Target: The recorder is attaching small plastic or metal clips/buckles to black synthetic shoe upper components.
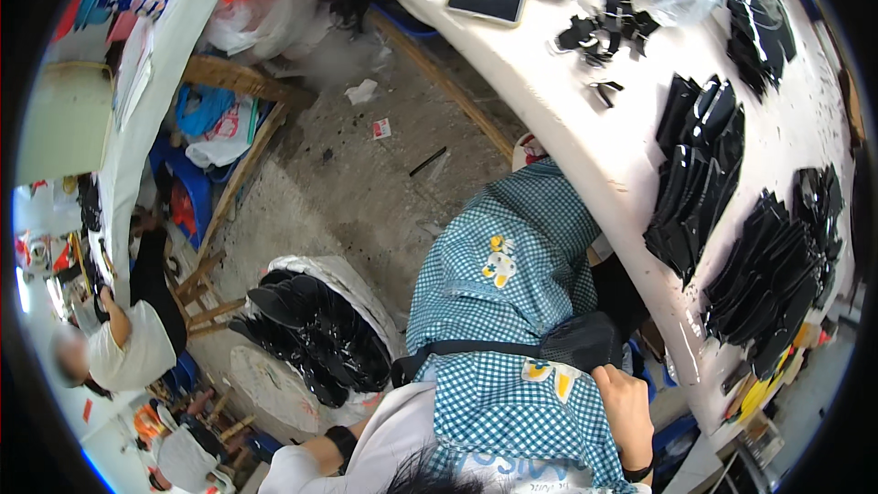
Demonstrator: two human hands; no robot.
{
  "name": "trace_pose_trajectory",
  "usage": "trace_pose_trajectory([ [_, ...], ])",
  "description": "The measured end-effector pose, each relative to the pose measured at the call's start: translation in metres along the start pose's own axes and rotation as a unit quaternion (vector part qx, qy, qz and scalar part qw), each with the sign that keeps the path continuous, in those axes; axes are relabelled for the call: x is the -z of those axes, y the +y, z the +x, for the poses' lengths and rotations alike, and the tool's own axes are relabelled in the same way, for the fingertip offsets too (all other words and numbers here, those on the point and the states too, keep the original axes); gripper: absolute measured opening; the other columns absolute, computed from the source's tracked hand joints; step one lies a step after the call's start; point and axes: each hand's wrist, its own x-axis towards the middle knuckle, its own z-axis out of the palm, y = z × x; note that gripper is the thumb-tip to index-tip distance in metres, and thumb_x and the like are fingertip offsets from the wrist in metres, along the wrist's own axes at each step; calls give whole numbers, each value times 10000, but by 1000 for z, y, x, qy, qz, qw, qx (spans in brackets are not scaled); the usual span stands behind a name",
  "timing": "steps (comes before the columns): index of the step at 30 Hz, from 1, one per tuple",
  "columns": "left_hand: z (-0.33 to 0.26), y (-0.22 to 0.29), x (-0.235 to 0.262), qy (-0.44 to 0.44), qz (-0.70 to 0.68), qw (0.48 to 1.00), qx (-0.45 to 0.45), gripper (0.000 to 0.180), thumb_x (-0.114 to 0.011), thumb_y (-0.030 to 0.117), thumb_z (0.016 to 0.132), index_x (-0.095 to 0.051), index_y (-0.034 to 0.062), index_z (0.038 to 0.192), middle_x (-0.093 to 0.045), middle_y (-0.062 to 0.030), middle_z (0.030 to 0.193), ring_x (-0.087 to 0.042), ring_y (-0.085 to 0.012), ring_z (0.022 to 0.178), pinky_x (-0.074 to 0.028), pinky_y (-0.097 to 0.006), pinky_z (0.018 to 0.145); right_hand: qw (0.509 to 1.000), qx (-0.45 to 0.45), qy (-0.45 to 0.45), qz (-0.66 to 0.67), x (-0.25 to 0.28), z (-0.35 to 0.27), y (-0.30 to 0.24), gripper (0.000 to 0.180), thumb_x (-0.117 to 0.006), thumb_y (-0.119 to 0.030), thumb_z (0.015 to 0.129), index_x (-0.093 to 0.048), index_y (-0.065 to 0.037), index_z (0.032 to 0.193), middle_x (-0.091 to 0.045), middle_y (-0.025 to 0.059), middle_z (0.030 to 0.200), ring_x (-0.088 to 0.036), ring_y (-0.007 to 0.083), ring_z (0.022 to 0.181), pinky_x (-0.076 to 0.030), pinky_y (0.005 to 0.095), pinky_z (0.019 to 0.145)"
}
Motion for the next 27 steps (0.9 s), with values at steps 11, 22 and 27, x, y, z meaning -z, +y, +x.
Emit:
trace_pose_trajectory([
  [11, -27, 44, -5, -111, 85, 989, 56, 156, -518, 103, 799, -592, 20, 909, -602, -69, 739, -584, -171, 668, -483, -316, 624, 999, 32, 8, 26, -7, 2, 9, 140, -515, 4, 621, -447, -35, 736, -481, 97, 651, -543, 264, 581, -421, 348, 473],
  [22, -109, 214, 48, 430, 598, 676, -19, 281, -587, 144, 731, -588, 28, 986, -622, -150, 820, -608, -326, 774, -488, -375, 663, 952, 51, 253, 163, 6, 10, 15, 245, -642, -45, 550, -567, -40, 784, -525, 85, 634, -541, 253, 539, -414, 334, 464],
  [27, -121, 369, -52, 295, 477, 700, -442, 266, -555, 2, 724, -583, 36, 987, -613, -121, 923, -591, -287, 849, -482, -365, 746, 929, 11, 304, 211, -15, 67, 42, 193, -669, -50, 578, -633, -74, 766, -593, 60, 672, -591, 222, 588, -463, 303, 503],
])
